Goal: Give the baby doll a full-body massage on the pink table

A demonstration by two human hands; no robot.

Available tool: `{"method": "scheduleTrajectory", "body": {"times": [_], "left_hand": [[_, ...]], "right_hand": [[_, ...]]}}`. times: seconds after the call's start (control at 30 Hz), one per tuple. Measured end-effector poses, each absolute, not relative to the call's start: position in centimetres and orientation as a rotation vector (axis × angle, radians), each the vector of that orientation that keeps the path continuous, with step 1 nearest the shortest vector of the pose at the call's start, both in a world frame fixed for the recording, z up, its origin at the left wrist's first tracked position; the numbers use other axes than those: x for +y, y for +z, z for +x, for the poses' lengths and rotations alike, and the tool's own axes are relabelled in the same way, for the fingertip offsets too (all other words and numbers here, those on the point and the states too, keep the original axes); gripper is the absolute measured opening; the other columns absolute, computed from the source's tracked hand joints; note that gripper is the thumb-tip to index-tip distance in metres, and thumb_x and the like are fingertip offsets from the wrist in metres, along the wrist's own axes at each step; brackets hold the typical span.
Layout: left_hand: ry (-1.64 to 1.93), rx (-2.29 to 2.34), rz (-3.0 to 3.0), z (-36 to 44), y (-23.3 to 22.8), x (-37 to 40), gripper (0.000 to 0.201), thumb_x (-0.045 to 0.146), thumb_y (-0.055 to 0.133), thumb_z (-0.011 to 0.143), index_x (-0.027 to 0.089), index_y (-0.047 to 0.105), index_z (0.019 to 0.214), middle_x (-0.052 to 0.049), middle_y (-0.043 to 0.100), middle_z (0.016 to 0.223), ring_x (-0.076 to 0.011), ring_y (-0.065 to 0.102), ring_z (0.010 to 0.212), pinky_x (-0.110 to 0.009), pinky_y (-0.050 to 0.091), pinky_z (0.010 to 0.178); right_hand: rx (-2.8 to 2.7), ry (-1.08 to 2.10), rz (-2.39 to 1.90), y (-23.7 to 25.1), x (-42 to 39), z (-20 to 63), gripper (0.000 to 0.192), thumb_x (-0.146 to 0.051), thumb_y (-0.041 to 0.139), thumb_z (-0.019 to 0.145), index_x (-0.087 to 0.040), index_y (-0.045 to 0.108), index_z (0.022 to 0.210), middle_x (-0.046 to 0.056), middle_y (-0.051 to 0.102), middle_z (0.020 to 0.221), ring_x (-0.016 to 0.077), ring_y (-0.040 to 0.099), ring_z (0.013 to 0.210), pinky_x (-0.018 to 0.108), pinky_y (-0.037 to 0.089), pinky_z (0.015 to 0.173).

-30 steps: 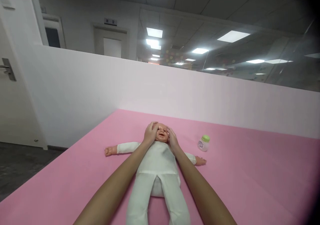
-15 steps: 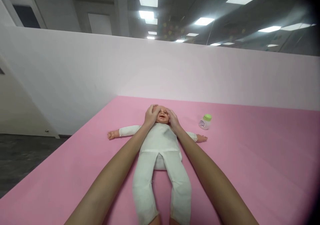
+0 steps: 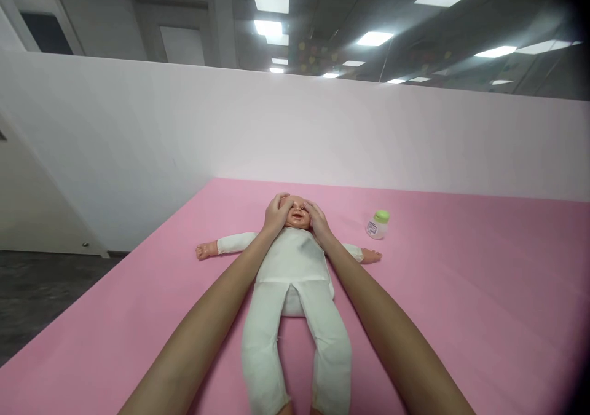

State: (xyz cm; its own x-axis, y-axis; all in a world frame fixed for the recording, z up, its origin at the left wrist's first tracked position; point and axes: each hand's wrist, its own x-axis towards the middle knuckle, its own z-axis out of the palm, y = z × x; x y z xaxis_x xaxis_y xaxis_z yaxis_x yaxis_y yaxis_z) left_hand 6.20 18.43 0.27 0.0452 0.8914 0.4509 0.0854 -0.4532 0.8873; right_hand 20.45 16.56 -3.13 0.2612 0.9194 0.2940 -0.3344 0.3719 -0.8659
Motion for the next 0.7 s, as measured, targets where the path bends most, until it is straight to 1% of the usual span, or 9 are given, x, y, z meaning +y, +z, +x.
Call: {"method": "scheduleTrajectory", "body": {"times": [0.23,0.43,0.7], "left_hand": [[1.469,1.034,1.633,6.17,0.2,18.98,0.026,0.033,0.053,0.091,0.022,0.068,0.11,-0.006,0.071,0.12,-0.0226,0.063,0.116,-0.034,0.047,0.101],[1.47,1.024,1.642,6.02,0.22,18.84,0.027,0.033,0.054,0.09,0.022,0.068,0.111,-0.006,0.071,0.119,-0.0224,0.065,0.113,-0.033,0.048,0.1],[1.479,1.019,1.622,5.96,0.25,18.78,0.027,0.034,0.057,0.089,0.023,0.068,0.111,-0.007,0.072,0.118,-0.0235,0.065,0.113,-0.036,0.048,0.101]], "right_hand": [[-0.916,0.968,-0.784,-3.37,16.94,20.46,0.031,-0.044,0.072,0.079,-0.026,0.074,0.104,0.0,0.075,0.11,0.0229,0.067,0.109,0.036,0.054,0.095],[-0.945,0.96,-0.776,-3.13,16.58,20.19,0.035,-0.047,0.075,0.076,-0.025,0.075,0.104,0.001,0.075,0.111,0.0231,0.067,0.109,0.035,0.053,0.096],[-0.922,0.974,-0.798,-2.6,16.19,19.99,0.035,-0.046,0.076,0.075,-0.024,0.075,0.103,0.001,0.076,0.108,0.0235,0.068,0.107,0.036,0.053,0.096]]}}
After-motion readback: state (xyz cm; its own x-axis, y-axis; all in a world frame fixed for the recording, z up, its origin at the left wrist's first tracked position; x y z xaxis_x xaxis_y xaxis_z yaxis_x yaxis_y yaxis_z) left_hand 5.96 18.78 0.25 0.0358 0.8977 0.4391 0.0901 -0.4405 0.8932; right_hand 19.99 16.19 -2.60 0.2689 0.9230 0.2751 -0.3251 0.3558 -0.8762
